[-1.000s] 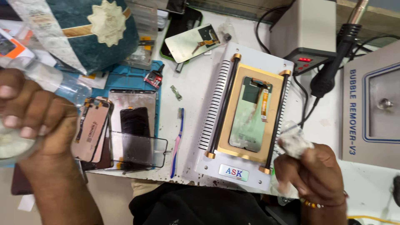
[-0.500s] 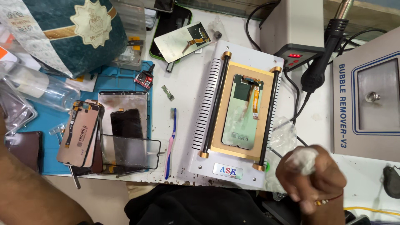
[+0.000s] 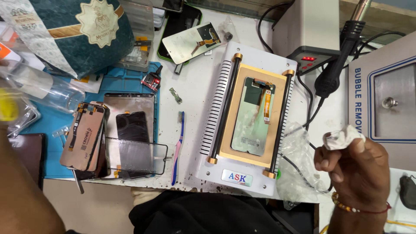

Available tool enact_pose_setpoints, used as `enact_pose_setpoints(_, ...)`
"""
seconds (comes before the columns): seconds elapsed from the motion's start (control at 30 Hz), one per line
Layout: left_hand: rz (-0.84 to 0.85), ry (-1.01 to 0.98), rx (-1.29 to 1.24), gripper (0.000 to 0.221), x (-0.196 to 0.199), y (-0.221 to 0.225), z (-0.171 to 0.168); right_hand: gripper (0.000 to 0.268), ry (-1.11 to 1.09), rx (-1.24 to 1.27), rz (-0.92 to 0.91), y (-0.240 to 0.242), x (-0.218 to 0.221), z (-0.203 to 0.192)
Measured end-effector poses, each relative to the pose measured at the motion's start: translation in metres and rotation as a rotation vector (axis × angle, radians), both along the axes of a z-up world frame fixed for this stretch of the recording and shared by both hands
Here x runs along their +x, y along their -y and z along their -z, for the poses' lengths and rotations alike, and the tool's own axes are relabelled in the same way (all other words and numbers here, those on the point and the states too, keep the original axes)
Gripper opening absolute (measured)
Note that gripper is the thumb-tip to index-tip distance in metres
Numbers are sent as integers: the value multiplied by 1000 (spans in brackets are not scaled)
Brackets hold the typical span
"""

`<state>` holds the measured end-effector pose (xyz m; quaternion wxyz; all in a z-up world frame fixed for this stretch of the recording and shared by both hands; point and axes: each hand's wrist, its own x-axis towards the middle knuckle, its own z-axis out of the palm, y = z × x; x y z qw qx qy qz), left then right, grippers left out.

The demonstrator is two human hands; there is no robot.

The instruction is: The person handles a smartphone screen assembly clamped in a repair jig, wipes the screen with a white cloth, and points to a nearby flex cable. The person then removes the screen from the jig and continues wiping it.

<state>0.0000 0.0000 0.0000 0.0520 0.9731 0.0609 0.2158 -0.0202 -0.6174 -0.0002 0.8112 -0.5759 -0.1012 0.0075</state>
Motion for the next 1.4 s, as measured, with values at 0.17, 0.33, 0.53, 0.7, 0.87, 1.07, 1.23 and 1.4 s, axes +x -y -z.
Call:
enact_pose_setpoints(0.17,-29,-124,-164,38,6,23,-23,41,-50,-141,15,-24,13,20)
enact_pose_setpoints(0.33,61,-100,-304,79,-18,37,-73,42,-64,-182,-103,-82,39,24)
enact_pose_setpoints(0.53,335,-160,-532,75,-74,13,-128,42,-73,-229,-146,-97,50,28)
enact_pose_setpoints(0.7,245,-343,-784,68,-144,-67,-131,43,-75,-233,-181,-80,48,34)
enact_pose_setpoints(0.87,-458,-373,-710,62,-250,-169,-23,43,-86,-240,-223,-78,49,31)
enact_pose_setpoints(1.07,-1069,-286,-667,58,-402,-217,75,44,-96,-250,-278,-99,61,34)
enact_pose_setpoints(1.23,-1389,-351,-992,42,-445,-137,86,44,-111,-248,-297,-124,59,33)
enact_pose_setpoints(1.4,-625,-193,-1096,38,-317,-43,49,45,-58,-255,-314,-141,61,23)
